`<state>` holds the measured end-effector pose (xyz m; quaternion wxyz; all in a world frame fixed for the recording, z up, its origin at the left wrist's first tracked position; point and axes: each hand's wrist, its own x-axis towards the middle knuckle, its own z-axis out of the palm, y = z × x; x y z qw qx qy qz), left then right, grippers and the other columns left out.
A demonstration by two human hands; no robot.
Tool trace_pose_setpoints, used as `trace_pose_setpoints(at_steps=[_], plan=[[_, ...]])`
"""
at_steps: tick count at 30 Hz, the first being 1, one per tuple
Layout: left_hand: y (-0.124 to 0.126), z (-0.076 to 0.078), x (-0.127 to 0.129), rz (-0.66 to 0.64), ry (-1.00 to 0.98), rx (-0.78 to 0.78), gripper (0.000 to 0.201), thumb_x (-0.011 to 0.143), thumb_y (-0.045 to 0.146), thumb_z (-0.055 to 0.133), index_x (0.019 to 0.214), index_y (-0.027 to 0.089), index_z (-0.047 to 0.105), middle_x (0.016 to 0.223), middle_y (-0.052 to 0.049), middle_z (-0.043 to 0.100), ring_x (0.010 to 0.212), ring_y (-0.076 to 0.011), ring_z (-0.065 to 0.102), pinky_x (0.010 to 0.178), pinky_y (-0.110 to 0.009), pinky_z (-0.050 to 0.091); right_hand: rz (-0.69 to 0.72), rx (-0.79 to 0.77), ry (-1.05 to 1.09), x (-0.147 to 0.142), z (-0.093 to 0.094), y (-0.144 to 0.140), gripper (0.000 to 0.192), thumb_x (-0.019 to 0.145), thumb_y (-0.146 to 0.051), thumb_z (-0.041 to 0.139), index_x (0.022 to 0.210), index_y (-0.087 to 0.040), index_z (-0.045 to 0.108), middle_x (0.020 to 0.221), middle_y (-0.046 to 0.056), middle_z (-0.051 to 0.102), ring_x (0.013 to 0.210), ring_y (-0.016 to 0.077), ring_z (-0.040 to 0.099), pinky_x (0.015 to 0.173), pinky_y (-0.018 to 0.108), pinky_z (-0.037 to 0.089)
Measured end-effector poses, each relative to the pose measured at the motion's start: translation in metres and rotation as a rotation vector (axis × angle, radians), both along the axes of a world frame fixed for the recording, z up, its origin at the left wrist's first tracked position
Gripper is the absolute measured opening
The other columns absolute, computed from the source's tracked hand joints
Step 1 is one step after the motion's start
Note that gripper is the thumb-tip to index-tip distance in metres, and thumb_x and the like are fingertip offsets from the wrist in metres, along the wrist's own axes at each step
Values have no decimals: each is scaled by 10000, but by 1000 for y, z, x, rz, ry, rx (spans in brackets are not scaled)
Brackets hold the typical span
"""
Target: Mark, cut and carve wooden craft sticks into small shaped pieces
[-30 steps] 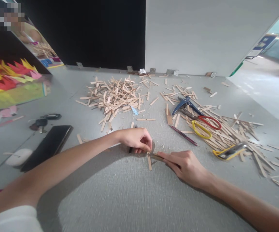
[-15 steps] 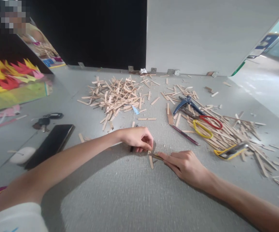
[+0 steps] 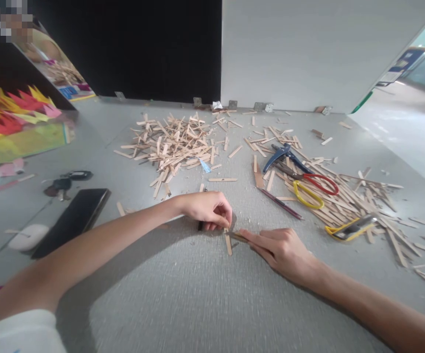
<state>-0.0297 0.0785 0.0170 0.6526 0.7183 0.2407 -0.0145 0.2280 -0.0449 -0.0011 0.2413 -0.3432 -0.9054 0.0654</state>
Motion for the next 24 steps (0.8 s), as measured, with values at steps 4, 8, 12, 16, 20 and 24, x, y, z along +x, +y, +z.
trace_pose_setpoints(at_steps=[4,8,12,16,20,24], plan=[[0,2,0,3,14,10,195,886,308,830,784,157,762,584,4,686,484,-106,640,471,-166,503,10,25,-28,-1,0,0,470,1193,-270,367,1247,-131,812,612,7,694,473,107,585,511,263,372],[-1,2,0,13,34,18,174,887,289,811,785,159,758,567,8,678,463,-113,633,461,-178,499,21,49,-60,0,-1,0,484,1195,-262,356,1229,-113,816,604,13,687,452,110,564,510,287,346],[-2,2,0,19,42,19,167,880,276,807,774,160,749,560,10,673,458,-113,631,463,-182,496,66,46,-105,2,1,2,501,1202,-264,324,1254,-110,799,610,6,675,463,113,563,517,303,325],[-2,3,0,23,43,15,197,870,323,828,785,164,750,573,12,675,473,-113,635,471,-186,501,117,22,-96,3,3,1,496,1202,-274,331,1241,-122,801,609,-9,656,464,109,550,529,302,333],[-2,6,0,12,36,10,205,869,326,831,780,166,740,587,14,675,487,-109,636,471,-179,503,97,27,-49,4,2,0,471,1195,-272,361,1241,-124,806,619,-3,663,475,111,555,527,286,359],[-2,7,0,6,32,11,192,883,311,816,783,168,736,591,17,673,489,-106,638,472,-175,503,20,29,-8,2,2,0,496,1202,-295,347,1244,-118,809,626,8,688,488,107,580,518,266,383]])
